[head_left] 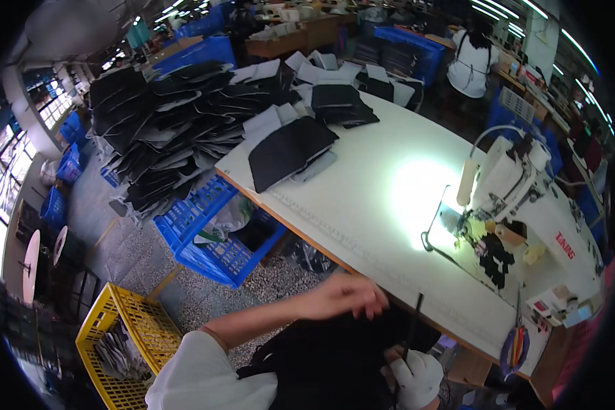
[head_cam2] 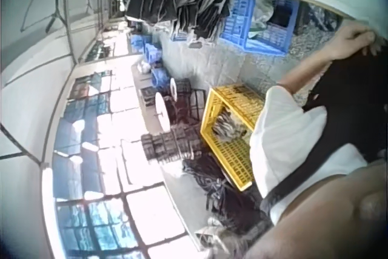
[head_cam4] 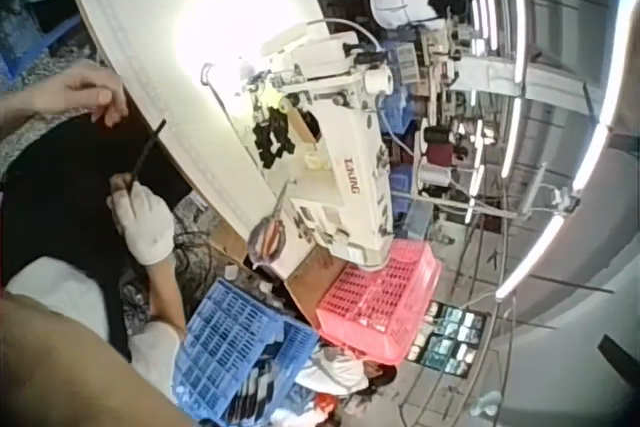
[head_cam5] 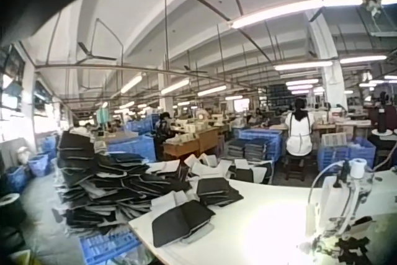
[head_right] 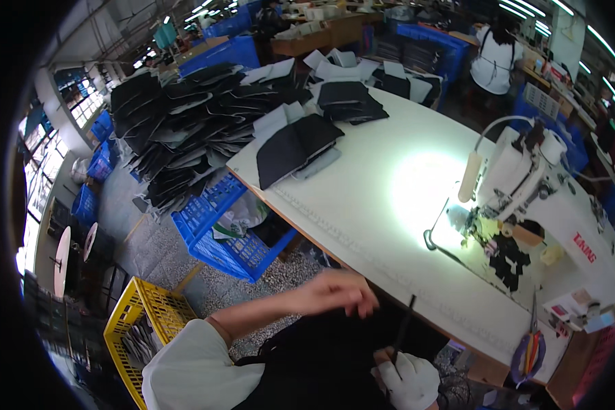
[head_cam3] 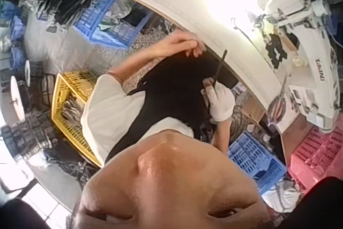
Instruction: Sewing together leather components using an industrial sewing machine and trimming threads with scissors.
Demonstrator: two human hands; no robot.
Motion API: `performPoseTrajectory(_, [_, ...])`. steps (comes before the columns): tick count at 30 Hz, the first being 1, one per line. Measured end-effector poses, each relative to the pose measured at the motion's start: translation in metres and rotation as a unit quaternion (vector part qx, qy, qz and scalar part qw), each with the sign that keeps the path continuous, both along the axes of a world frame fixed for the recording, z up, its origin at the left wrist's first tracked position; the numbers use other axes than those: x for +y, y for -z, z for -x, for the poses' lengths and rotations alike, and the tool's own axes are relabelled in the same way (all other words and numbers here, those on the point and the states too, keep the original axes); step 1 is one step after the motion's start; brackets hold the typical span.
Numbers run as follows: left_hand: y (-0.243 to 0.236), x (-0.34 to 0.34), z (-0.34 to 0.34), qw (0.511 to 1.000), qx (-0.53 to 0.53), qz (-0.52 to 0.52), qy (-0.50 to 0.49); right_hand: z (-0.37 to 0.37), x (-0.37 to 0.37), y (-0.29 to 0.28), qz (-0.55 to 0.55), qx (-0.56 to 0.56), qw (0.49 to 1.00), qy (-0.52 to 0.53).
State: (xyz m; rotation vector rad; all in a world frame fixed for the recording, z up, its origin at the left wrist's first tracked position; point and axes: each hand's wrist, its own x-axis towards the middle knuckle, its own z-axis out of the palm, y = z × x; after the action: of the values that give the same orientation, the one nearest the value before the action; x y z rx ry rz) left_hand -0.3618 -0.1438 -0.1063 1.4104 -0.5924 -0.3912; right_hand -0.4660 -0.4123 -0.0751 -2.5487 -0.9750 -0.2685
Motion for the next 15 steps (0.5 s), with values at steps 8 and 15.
performPoseTrajectory(8, [-0.006, 0.137, -0.118, 0.647, -0.431, -0.439, -0.449, -0.007, -0.013, 0.07, -0.141, -0.023, 0.99, 0.02])
performPoseTrajectory(15, [-0.014, 0.179, -0.124, 0.686, -0.347, -0.343, -0.54, -0.004, -0.026, 0.093, -0.102, -0.063, 0.99, 0.072])
